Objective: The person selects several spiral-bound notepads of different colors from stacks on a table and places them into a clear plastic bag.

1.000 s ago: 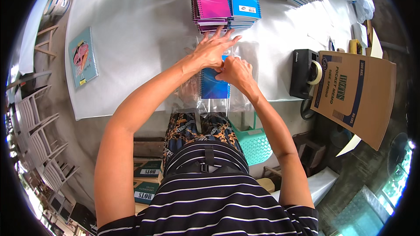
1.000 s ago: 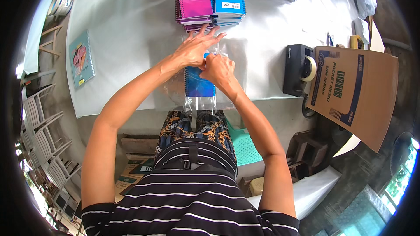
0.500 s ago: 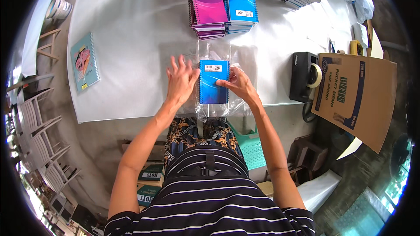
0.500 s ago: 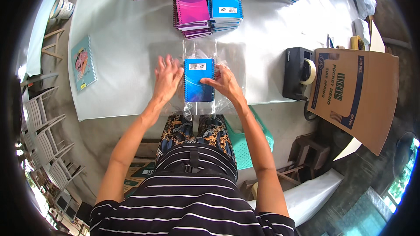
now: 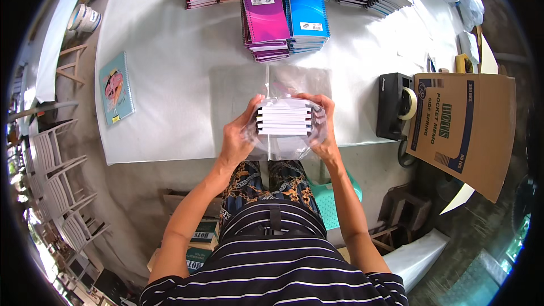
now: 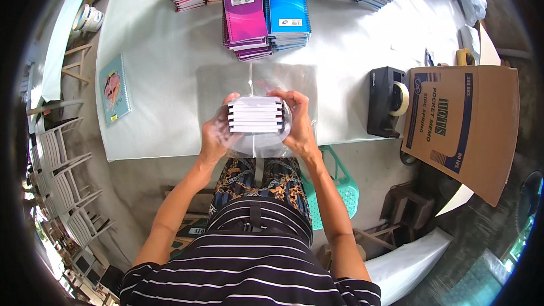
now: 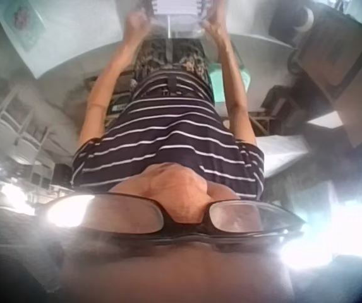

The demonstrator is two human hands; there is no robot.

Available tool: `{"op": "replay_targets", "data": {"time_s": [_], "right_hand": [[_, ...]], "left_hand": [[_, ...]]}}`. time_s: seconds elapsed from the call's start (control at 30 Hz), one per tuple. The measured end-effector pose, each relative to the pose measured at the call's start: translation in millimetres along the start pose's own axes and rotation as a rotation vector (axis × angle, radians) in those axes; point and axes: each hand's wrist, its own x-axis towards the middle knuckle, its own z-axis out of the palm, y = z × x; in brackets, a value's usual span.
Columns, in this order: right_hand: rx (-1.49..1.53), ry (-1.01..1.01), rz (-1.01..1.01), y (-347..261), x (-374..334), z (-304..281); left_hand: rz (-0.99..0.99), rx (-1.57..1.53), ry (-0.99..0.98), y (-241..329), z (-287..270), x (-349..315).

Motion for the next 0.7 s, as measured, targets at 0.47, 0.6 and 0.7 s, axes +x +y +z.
{"op": "replay_targets", "data": {"time_s": [0.47,0.6,0.7], "right_hand": [[-0.195,0.068,-0.192,26.4,-12.8,-14.1],[-0.328,0.100,-0.248,32.5,-14.6,-12.3],[-0.282,0.197,-0.279,27.8,-16.6,-6.9]], "left_hand": [[0.281,0.315,0.035,-10.3,-12.2,12.8],[0.314,0.535,-0.013,12.9,-14.8,28.6],[0.287,0.510,-0.016,16.7,-13.7,30.2]]}}
